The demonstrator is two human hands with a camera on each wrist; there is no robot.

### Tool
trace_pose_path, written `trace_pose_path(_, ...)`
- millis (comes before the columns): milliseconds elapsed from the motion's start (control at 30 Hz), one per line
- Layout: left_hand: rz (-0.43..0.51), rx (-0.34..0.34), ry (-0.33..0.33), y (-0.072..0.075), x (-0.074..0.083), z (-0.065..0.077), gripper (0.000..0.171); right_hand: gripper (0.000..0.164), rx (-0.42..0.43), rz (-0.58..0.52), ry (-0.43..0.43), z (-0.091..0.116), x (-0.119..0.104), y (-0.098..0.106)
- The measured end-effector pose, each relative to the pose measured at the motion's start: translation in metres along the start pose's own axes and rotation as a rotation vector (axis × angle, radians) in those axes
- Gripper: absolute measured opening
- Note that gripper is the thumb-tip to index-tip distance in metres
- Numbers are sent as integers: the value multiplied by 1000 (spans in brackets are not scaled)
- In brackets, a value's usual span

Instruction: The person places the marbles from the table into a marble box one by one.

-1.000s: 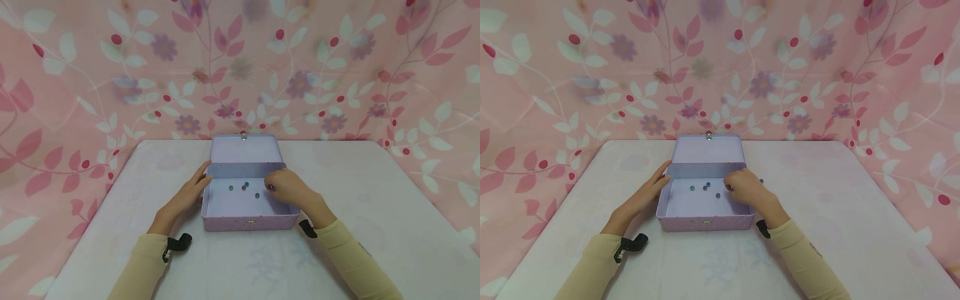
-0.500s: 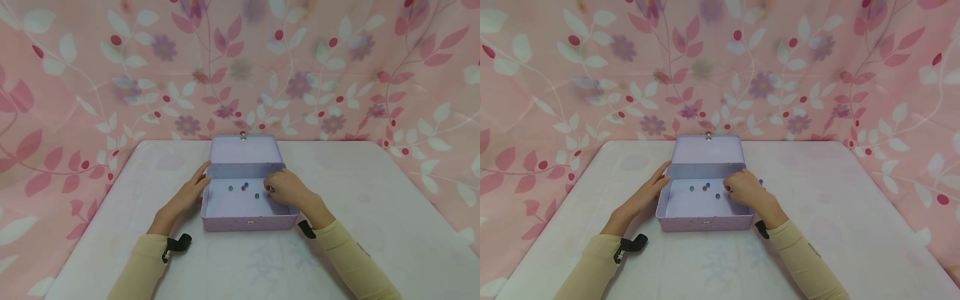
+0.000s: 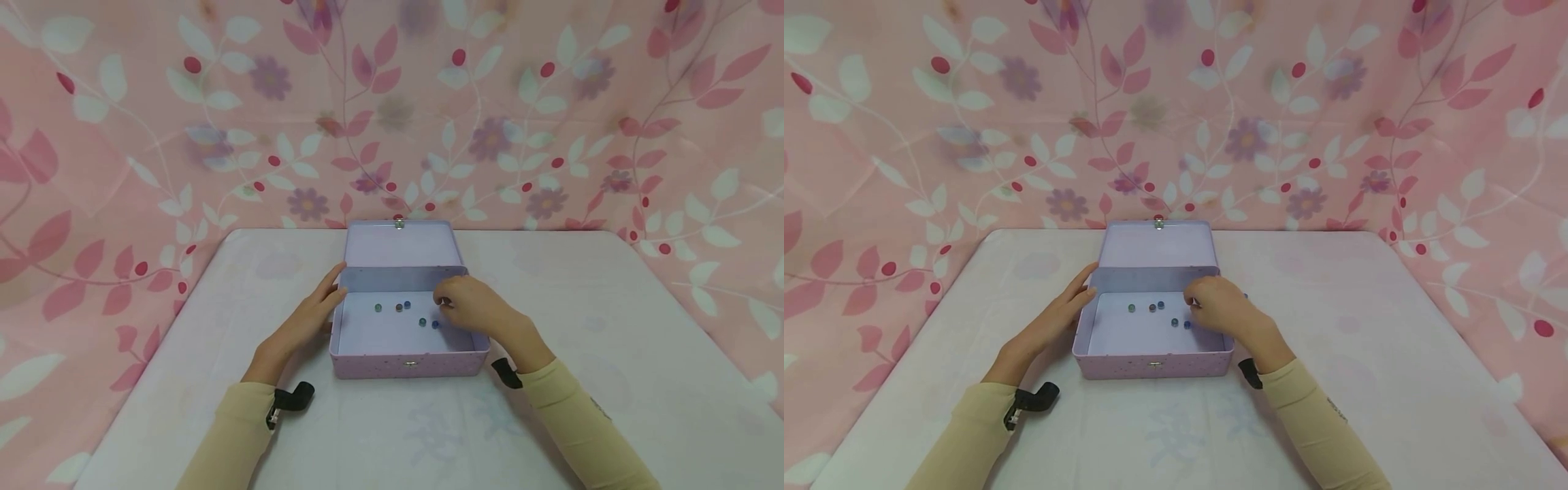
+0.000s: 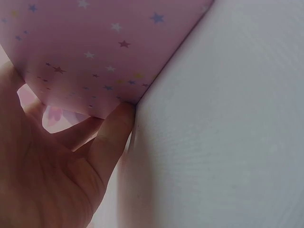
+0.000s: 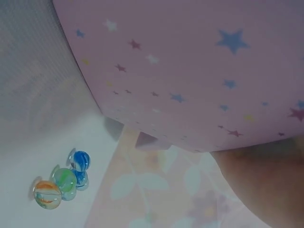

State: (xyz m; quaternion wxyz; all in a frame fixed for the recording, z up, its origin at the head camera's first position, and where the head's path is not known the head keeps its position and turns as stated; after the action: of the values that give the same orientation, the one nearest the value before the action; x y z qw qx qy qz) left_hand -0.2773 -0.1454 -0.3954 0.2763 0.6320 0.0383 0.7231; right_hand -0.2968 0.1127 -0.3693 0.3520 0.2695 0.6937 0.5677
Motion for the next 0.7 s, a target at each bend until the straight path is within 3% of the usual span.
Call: trace_pose_path(700, 1, -1, -7, 0, 0, 0, 63, 9, 88, -57, -31, 5, 6, 22)
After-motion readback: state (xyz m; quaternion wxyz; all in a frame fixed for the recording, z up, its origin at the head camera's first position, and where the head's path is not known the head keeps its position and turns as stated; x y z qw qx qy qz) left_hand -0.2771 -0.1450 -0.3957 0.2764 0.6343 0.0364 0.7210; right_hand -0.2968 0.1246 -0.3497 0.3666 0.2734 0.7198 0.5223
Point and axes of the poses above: each hand's wrist, its own z-axis away from the middle knuckle, its own y-axis out of the back of the hand, x = y × z, the point moved 7 cm from there along -z, towards the middle knuckle, and after that the axes turned 1 degree about y, right-handed, at the moved point
